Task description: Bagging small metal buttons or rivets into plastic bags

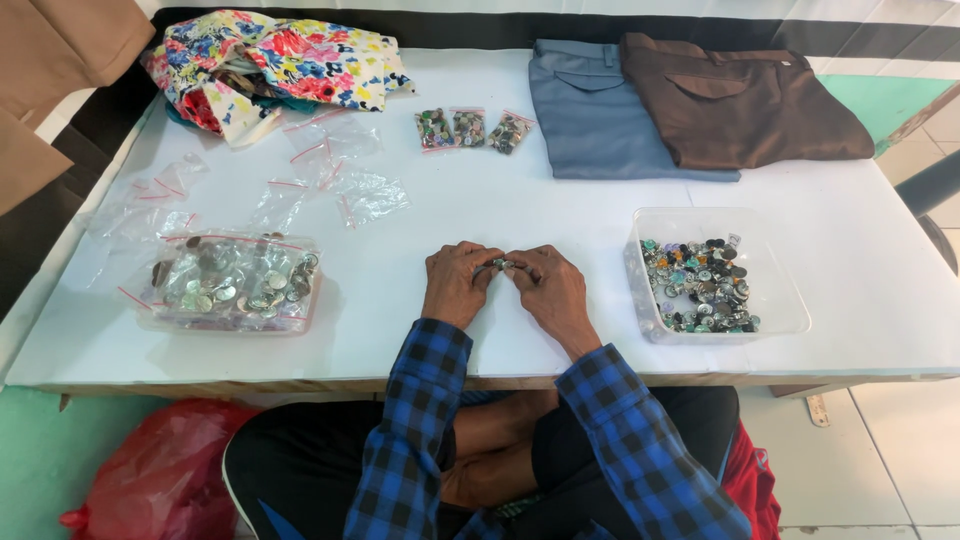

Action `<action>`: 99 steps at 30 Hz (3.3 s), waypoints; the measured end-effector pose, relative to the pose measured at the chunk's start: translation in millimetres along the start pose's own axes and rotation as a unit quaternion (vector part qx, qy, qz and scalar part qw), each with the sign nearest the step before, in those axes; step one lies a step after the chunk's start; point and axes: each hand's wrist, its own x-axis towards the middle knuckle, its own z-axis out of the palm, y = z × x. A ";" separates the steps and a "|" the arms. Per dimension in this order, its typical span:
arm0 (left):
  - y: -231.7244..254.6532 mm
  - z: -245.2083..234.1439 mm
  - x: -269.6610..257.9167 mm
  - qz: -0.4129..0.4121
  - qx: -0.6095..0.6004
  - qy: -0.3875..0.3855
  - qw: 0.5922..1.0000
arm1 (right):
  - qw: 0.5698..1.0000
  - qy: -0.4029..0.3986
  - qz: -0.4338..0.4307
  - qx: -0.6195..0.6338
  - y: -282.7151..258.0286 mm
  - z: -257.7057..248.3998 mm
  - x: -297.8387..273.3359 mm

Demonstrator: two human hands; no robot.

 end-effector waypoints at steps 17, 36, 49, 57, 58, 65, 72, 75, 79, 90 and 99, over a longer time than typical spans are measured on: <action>12.9 -5.3 -4.5 0.002 -0.005 0.007 1.000 | 1.000 -0.006 0.016 -0.007 -12.2 -3.3 -0.9; 10.1 -9.4 -4.9 0.045 0.024 0.043 0.998 | 0.999 0.048 -0.004 0.026 4.2 2.7 -1.5; 142.7 -2.2 5.6 0.147 -0.119 0.161 0.969 | 0.989 0.134 -0.060 -0.020 -59.2 -103.9 -62.8; 191.5 87.3 70.3 0.276 -0.015 -0.127 0.953 | 0.934 -0.176 0.070 -0.303 31.5 -223.8 -9.8; 186.5 96.6 74.4 0.279 -0.014 -0.128 0.952 | 0.935 -0.172 0.071 -0.303 32.1 -220.7 -7.0; 191.5 109.7 84.2 0.198 0.136 -0.216 0.946 | 0.926 -0.233 0.020 -0.295 61.8 -224.2 8.3; 220.3 115.3 85.5 0.163 0.123 -0.317 0.926 | 0.961 -0.183 0.064 -0.199 58.5 -262.8 5.6; 239.6 130.5 77.5 0.176 0.170 -0.366 0.898 | 0.962 -0.170 0.043 -0.211 81.1 -265.5 2.2; 235.1 159.6 82.7 0.213 0.194 -0.359 0.888 | 0.965 -0.153 0.042 -0.207 83.7 -259.4 -5.1; 255.1 121.9 89.0 0.145 0.126 -0.360 0.913 | 0.984 -0.097 0.062 -0.133 84.7 -259.4 -12.5; 239.7 97.4 98.7 0.069 0.007 -0.372 0.926 | 0.985 -0.111 0.052 -0.124 85.7 -261.2 -13.7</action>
